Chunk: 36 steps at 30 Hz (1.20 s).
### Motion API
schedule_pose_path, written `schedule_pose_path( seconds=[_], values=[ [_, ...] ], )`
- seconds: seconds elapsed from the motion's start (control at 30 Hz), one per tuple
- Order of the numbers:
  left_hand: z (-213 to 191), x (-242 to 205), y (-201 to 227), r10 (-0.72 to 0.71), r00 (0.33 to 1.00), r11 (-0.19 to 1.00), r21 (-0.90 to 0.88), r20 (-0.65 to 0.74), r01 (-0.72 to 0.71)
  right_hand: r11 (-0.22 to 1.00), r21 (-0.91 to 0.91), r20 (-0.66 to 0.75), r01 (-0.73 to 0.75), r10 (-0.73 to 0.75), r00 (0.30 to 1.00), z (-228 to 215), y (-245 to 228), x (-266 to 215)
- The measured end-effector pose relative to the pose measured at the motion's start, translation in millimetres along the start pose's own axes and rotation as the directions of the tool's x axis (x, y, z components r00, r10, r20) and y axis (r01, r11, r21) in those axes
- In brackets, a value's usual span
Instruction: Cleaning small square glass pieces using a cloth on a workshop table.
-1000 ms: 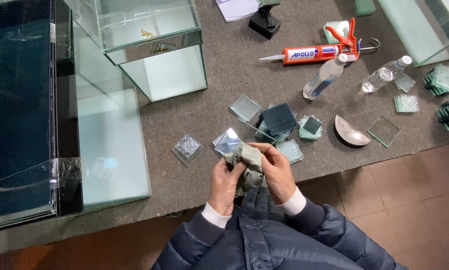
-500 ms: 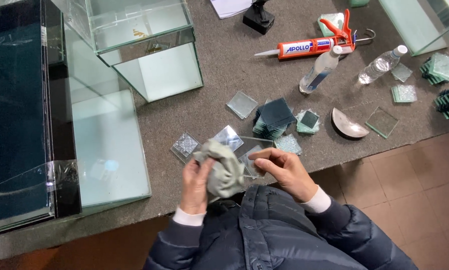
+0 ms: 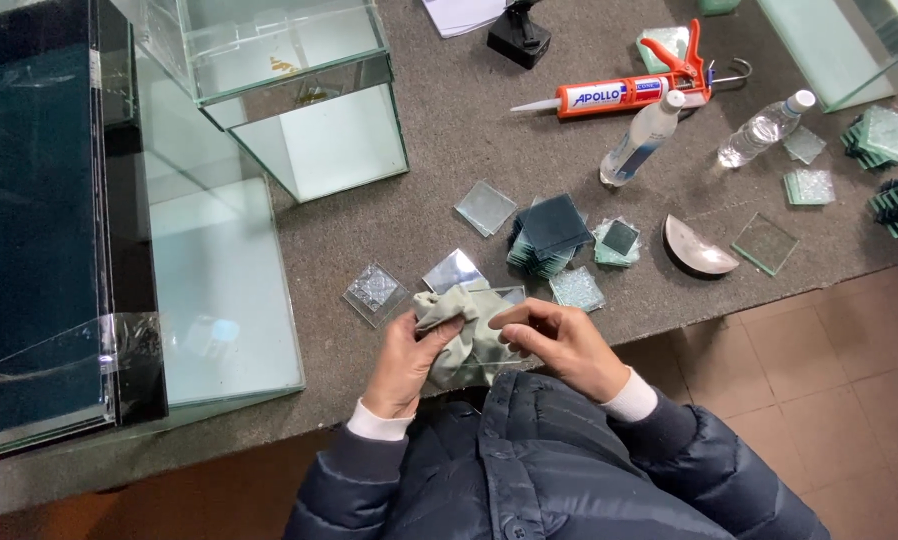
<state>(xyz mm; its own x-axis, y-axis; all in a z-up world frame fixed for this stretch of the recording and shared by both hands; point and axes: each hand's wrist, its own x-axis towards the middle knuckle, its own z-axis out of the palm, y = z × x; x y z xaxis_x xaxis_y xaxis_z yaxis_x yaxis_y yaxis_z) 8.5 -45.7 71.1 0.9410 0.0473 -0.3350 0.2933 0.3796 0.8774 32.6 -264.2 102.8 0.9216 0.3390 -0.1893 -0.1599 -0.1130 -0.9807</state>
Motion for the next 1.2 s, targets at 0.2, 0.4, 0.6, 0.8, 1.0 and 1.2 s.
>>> schedule_pose_path(
  seconds=[0.2,0.4,0.6,0.8,1.0,1.2],
  values=[
    [-43,7,-36,-0.133,0.99,0.985,-0.12,-0.05,0.127,0.999,0.033,-0.104,-0.038,0.041,0.994,-26,12,7],
    [2,-6,-7,-0.154,0.988,0.981,-0.116,-0.006,0.153,0.997,0.023,0.014,-0.076,0.075,0.997,7,12,12],
    [-27,-11,-7,-0.22,0.964,0.968,-0.159,-0.152,0.195,0.996,0.007,0.058,-0.09,0.089,0.994,7,42,34],
    [-80,-20,-15,-0.335,0.916,0.927,-0.253,-0.219,0.278,0.863,-0.501,0.143,0.071,0.001,0.99,-52,40,174],
    [-80,-24,-26,-0.367,0.919,0.9,-0.307,-0.146,0.31,0.401,-0.907,0.035,-0.131,0.382,0.924,-88,110,385],
    [-96,-31,-18,-0.456,0.855,0.828,-0.469,-0.248,0.307,0.276,-0.891,-0.084,-0.361,0.68,0.729,-88,158,427]
  ],
)
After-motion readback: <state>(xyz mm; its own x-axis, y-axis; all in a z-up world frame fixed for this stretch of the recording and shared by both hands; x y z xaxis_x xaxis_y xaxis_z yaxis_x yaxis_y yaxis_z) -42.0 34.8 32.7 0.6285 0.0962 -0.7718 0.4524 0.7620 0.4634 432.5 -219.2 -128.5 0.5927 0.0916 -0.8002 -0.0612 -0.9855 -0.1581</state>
